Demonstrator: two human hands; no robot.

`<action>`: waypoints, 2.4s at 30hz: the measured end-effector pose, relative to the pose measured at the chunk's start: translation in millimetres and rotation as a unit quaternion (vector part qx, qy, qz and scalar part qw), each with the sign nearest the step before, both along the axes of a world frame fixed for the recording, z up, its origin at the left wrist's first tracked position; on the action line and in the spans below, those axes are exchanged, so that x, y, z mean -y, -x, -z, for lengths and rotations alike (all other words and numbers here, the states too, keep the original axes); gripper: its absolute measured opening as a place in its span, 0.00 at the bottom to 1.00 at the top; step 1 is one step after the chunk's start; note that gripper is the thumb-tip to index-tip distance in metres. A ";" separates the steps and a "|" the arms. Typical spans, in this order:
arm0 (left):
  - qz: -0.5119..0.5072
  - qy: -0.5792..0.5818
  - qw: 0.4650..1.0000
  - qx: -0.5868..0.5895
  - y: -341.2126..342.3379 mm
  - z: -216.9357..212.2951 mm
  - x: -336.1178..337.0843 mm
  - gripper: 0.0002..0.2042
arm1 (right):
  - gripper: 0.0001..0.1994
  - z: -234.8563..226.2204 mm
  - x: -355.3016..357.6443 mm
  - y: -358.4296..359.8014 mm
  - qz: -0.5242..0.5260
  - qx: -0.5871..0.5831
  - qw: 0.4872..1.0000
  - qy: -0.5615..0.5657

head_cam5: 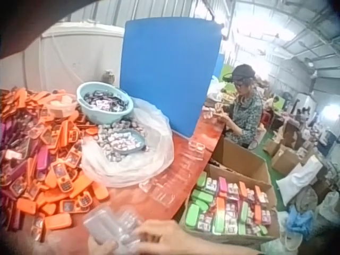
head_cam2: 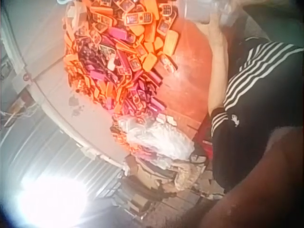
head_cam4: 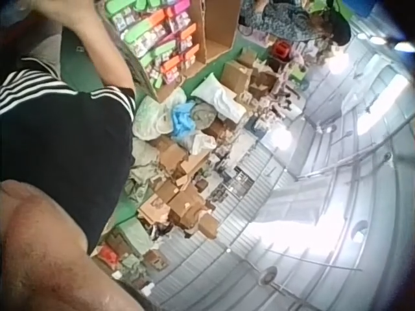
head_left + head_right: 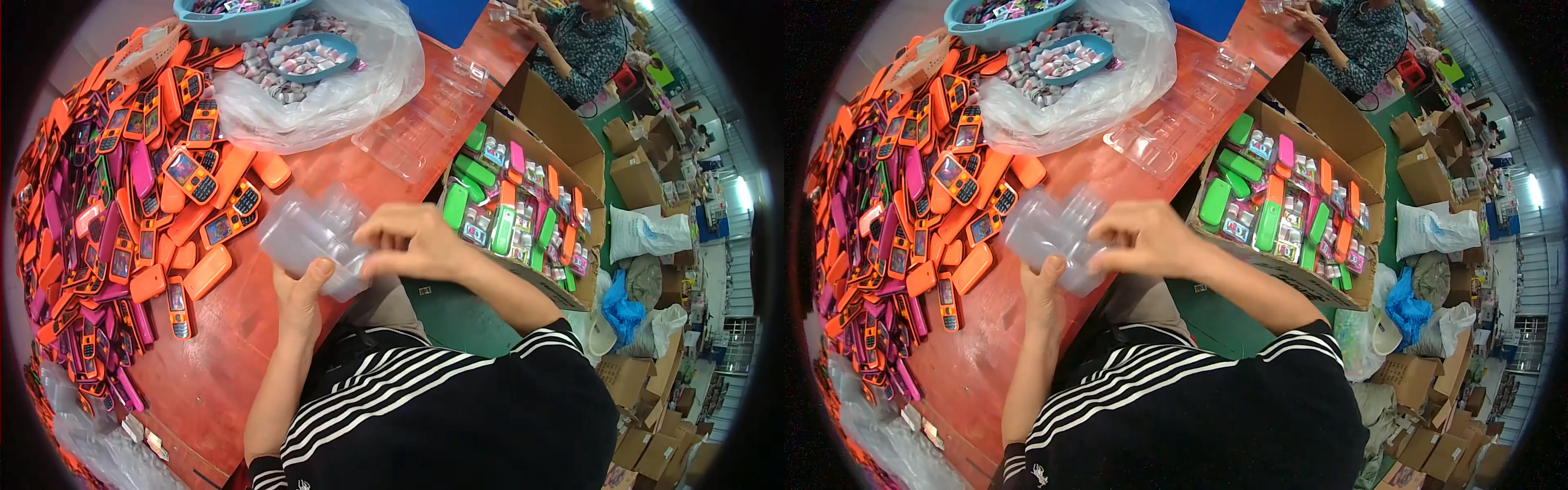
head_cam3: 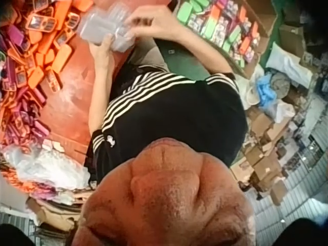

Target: Assembling colorful toy mobile phones by inserting candy packets, stickers, and internal plastic components into phone cases.

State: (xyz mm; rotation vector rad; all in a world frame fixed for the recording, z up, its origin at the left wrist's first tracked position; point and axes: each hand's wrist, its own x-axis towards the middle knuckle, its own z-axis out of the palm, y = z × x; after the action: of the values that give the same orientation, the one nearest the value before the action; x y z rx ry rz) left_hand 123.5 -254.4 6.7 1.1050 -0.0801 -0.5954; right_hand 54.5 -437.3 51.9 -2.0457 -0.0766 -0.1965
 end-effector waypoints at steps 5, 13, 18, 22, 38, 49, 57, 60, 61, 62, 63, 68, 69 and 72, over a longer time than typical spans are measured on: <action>-0.008 0.004 0.999 0.040 6.4 -5.9 -4.7 0.40 | 0.10 10.7 -19.7 2.8 -0.092 -0.007 0.991 -0.099; -0.051 -0.011 0.998 0.035 4.9 -1.9 -35.9 0.35 | 0.05 -19.4 -42.5 0.3 0.096 0.115 0.987 0.059; -0.071 -0.052 0.996 0.019 6.5 -2.6 -67.6 0.36 | 0.10 17.5 -33.6 -15.4 0.147 0.123 0.860 0.473; -0.085 -0.035 0.996 0.020 7.4 1.6 -72.5 0.40 | 0.10 29.2 -32.1 -20.3 0.145 0.090 0.870 0.463; -0.113 -0.019 0.993 0.039 22.2 -5.1 -87.2 0.37 | 0.04 -0.2 -91.3 -11.8 -0.153 -0.206 0.926 -0.278; -0.184 -0.071 0.980 0.019 38.9 6.6 -160.8 0.44 | 0.13 21.3 -120.3 -21.5 0.037 0.105 0.889 0.445; -0.189 -0.001 0.982 -0.021 49.9 4.6 -159.7 0.45 | 0.18 -7.9 -152.2 -13.0 -0.210 0.021 0.977 0.005; -0.181 -0.001 0.983 -0.022 55.7 2.2 -161.6 0.44 | 0.13 -2.3 -158.6 -13.7 -0.264 -0.025 0.963 -0.037; -0.177 -0.005 0.984 -0.020 58.0 1.6 -163.3 0.44 | 0.12 0.5 -159.5 -15.6 -0.293 -0.032 0.954 -0.054; -0.181 -0.006 0.983 -0.021 59.5 1.6 -165.3 0.44 | 0.08 3.2 -161.5 -16.7 -0.304 -0.013 0.949 -0.087; -0.181 -0.005 0.983 -0.017 60.3 1.8 -167.7 0.44 | 0.08 6.7 -163.3 -17.4 -0.308 -0.013 0.947 -0.088; -0.208 -0.009 0.978 -0.013 65.7 4.6 -180.3 0.41 | 0.02 2.5 -185.3 -11.3 -0.235 -0.097 0.955 -0.152; -0.208 -0.020 0.978 0.004 66.3 -1.4 -183.3 0.40 | 0.02 3.0 -191.9 -8.6 -0.192 0.017 0.979 -0.068; -0.233 -0.028 0.972 0.026 74.7 -7.1 -197.1 0.37 | 0.05 -11.2 -202.0 -4.4 -0.152 0.162 0.975 0.004</action>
State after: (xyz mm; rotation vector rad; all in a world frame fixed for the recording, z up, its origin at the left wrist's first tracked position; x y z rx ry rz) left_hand 48.8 -57.4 13.8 1.1462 0.1499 -0.1465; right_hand 58.9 -235.3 63.1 -1.9636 -0.5888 -0.3364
